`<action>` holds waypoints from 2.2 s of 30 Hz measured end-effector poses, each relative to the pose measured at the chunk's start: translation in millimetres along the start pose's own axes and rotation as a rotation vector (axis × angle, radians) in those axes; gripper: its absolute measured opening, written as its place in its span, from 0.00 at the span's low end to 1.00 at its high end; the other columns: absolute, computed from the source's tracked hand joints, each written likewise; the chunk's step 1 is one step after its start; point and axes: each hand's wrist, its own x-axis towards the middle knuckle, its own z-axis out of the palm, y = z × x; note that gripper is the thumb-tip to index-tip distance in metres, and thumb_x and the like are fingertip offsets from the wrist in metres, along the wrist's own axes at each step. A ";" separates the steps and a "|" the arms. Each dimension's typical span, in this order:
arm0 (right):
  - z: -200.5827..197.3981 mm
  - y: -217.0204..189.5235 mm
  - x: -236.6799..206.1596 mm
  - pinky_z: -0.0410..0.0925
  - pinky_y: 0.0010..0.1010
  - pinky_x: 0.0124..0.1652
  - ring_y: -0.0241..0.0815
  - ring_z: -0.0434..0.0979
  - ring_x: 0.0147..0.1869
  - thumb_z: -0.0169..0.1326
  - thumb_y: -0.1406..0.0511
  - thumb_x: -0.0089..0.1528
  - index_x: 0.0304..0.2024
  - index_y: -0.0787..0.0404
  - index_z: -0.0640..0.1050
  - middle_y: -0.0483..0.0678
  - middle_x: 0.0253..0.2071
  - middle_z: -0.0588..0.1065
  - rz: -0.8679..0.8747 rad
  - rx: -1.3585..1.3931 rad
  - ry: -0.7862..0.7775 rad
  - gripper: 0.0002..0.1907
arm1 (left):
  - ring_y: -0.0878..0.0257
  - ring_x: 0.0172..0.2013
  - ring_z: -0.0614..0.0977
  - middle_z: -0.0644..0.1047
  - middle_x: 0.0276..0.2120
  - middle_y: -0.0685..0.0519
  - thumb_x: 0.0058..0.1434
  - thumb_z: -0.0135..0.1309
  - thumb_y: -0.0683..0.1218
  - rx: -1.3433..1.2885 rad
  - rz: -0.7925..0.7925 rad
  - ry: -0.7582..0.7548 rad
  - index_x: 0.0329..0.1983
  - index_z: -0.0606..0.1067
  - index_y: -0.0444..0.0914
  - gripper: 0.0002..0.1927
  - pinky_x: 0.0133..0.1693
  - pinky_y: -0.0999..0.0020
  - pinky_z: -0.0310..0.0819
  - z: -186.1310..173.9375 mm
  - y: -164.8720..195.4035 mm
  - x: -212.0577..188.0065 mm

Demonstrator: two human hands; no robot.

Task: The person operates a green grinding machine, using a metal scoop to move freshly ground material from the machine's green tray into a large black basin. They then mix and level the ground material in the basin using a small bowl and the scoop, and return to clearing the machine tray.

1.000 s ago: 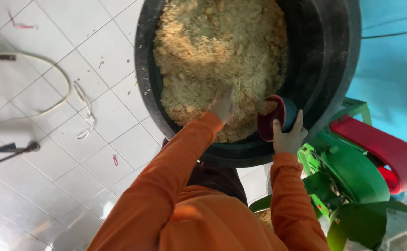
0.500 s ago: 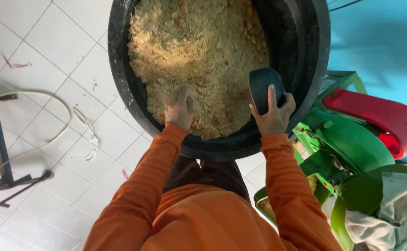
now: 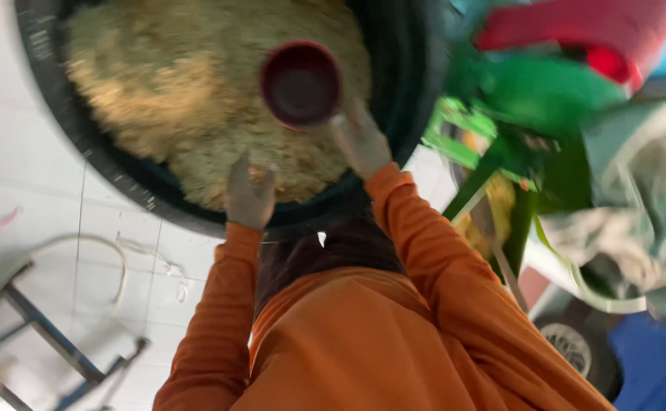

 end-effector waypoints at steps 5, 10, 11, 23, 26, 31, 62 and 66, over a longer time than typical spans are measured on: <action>-77.5 27.8 -149.8 0.74 0.37 0.51 0.51 0.79 0.52 0.64 0.63 0.67 0.60 0.60 0.78 0.54 0.48 0.76 -0.338 -0.388 0.365 0.20 | 0.48 0.54 0.81 0.79 0.54 0.47 0.80 0.43 0.53 0.347 0.043 -0.248 0.61 0.75 0.40 0.17 0.54 0.55 0.74 -8.4 -8.8 -4.1; -200.5 107.7 -277.9 0.68 0.53 0.60 0.61 0.67 0.67 0.58 0.57 0.67 0.68 0.59 0.75 0.59 0.65 0.70 0.151 -0.982 0.635 0.28 | 0.36 0.63 0.72 0.69 0.66 0.35 0.73 0.50 0.49 0.421 0.399 -0.119 0.65 0.73 0.32 0.22 0.61 0.43 0.67 -45.7 -4.2 -25.0; -223.2 127.3 -292.4 0.64 0.60 0.62 0.61 0.68 0.68 0.59 0.52 0.73 0.66 0.49 0.77 0.54 0.63 0.72 0.344 -1.237 0.455 0.22 | 0.37 0.63 0.72 0.71 0.65 0.38 0.71 0.52 0.49 0.519 0.396 -0.113 0.65 0.74 0.33 0.23 0.62 0.41 0.65 -52.8 -5.1 -26.3; -242.3 102.0 -390.7 0.70 0.57 0.43 0.67 0.77 0.46 0.50 0.60 0.76 0.60 0.54 0.75 0.60 0.57 0.75 0.418 -0.985 0.306 0.12 | 0.44 0.60 0.72 0.75 0.54 0.42 0.58 0.62 0.52 0.776 0.351 -0.119 0.53 0.77 0.38 0.22 0.57 0.46 0.62 -94.9 -45.1 -19.5; -246.5 47.5 -383.9 0.73 0.50 0.46 0.61 0.78 0.45 0.51 0.62 0.76 0.61 0.57 0.73 0.59 0.48 0.75 0.241 -0.941 0.283 0.12 | 0.46 0.59 0.71 0.76 0.53 0.42 0.51 0.64 0.54 0.820 0.297 -0.128 0.50 0.76 0.39 0.25 0.55 0.47 0.62 -93.4 -41.6 -15.3; -231.0 -24.2 -324.4 0.73 0.44 0.41 0.54 0.80 0.43 0.54 0.63 0.73 0.60 0.54 0.74 0.54 0.46 0.78 -0.066 -0.904 0.077 0.13 | 0.47 0.56 0.72 0.76 0.51 0.44 0.57 0.64 0.54 0.823 0.106 -0.302 0.53 0.74 0.36 0.25 0.56 0.46 0.62 -86.1 -45.7 -9.7; 57.0 -34.7 -42.8 0.73 0.47 0.47 0.61 0.80 0.48 0.56 0.58 0.62 0.46 0.58 0.83 0.60 0.42 0.80 0.029 -0.717 -0.890 0.14 | 0.50 0.27 0.83 0.79 0.30 0.43 0.65 0.50 0.41 -1.003 -1.326 -0.113 0.39 0.75 0.32 0.07 0.26 0.54 0.81 68.9 43.9 -3.6; 31.1 -18.6 -35.6 0.72 0.50 0.46 0.64 0.80 0.46 0.53 0.60 0.64 0.48 0.57 0.81 0.62 0.40 0.79 -0.003 -0.706 -0.783 0.14 | 0.47 0.26 0.83 0.80 0.29 0.38 0.67 0.49 0.41 -0.933 -1.270 -0.185 0.37 0.75 0.26 0.11 0.25 0.55 0.78 88.7 57.0 8.9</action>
